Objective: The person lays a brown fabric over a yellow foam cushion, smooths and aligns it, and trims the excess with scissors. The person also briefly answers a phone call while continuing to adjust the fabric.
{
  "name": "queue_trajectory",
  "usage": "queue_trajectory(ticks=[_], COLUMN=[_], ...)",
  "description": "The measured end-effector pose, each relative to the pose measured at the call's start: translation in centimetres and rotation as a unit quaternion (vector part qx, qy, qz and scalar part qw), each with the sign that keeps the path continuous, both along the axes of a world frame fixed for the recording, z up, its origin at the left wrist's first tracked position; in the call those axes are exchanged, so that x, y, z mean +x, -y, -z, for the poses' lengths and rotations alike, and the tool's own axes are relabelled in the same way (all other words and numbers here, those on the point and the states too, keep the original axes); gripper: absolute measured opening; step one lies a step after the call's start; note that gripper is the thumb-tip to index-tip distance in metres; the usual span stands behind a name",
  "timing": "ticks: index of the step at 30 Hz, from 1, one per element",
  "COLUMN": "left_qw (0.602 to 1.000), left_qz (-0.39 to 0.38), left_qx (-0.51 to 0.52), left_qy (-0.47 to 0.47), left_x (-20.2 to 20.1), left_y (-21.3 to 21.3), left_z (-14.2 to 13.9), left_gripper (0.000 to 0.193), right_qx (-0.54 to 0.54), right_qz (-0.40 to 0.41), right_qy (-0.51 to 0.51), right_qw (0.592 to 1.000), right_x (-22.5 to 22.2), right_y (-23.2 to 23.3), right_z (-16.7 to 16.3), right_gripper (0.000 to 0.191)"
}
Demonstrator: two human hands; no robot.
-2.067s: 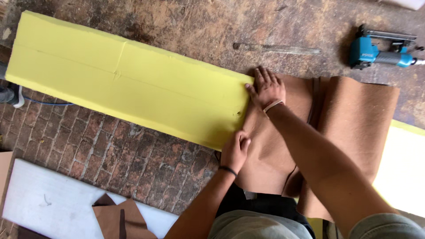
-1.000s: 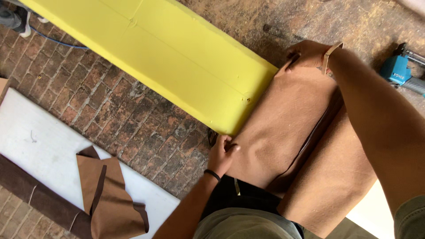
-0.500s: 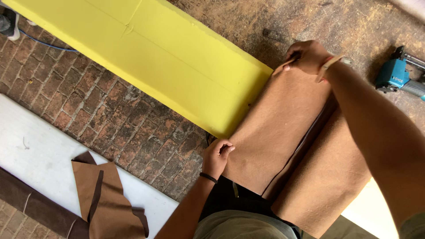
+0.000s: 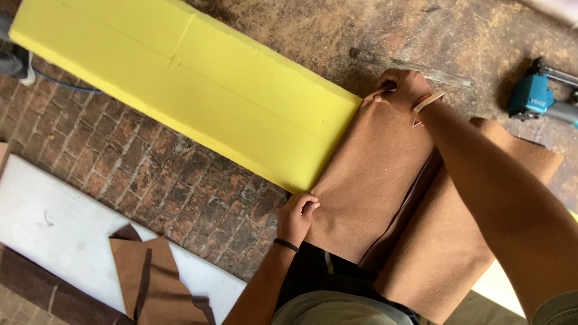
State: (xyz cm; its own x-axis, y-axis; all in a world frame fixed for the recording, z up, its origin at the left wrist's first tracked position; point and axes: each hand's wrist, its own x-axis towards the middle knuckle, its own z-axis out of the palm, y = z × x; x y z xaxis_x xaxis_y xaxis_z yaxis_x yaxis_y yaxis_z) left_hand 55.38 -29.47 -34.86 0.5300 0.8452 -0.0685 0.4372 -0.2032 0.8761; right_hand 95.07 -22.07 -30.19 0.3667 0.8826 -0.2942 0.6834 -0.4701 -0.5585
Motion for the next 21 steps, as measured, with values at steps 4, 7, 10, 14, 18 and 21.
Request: queue_trajectory(ticks=[4, 7, 10, 14, 18, 21], left_qw=[1.000, 0.999, 0.995, 0.975, 0.918, 0.901], left_qz=[0.024, 0.051, 0.085, 0.172, 0.307, 0.275], left_qx=[0.006, -0.011, -0.022, -0.025, -0.007, 0.088], left_qy=[0.004, -0.008, -0.042, -0.142, -0.249, -0.324], left_x=[-0.5, -0.8, -1.2, -0.9, 0.8, 3.6], left_y=[-0.7, -1.4, -2.8, -5.6, -9.0, -10.0], left_z=[0.9, 1.7, 1.9, 0.2, -3.1, -4.8], left_gripper=[0.014, 0.014, 0.016, 0.017, 0.011, 0.017], right_qx=[0.279, 0.228, -0.046, -0.293, -0.340, -0.269], right_qz=[0.023, 0.072, 0.027, 0.059, 0.277, 0.264], right_qy=[0.179, 0.150, -0.028, -0.226, -0.170, -0.130], right_qw=[0.943, 0.959, 0.998, 0.927, 0.883, 0.917], right_x=[-2.8, -7.9, -15.4, -25.3, -31.8, -34.4], right_y=[5.0, 13.6, 24.8, 37.4, 43.1, 44.2], right_z=[0.3, 1.1, 0.9, -1.8, -2.3, 1.1], right_gripper=[0.056, 0.050, 0.041, 0.032, 0.029, 0.033])
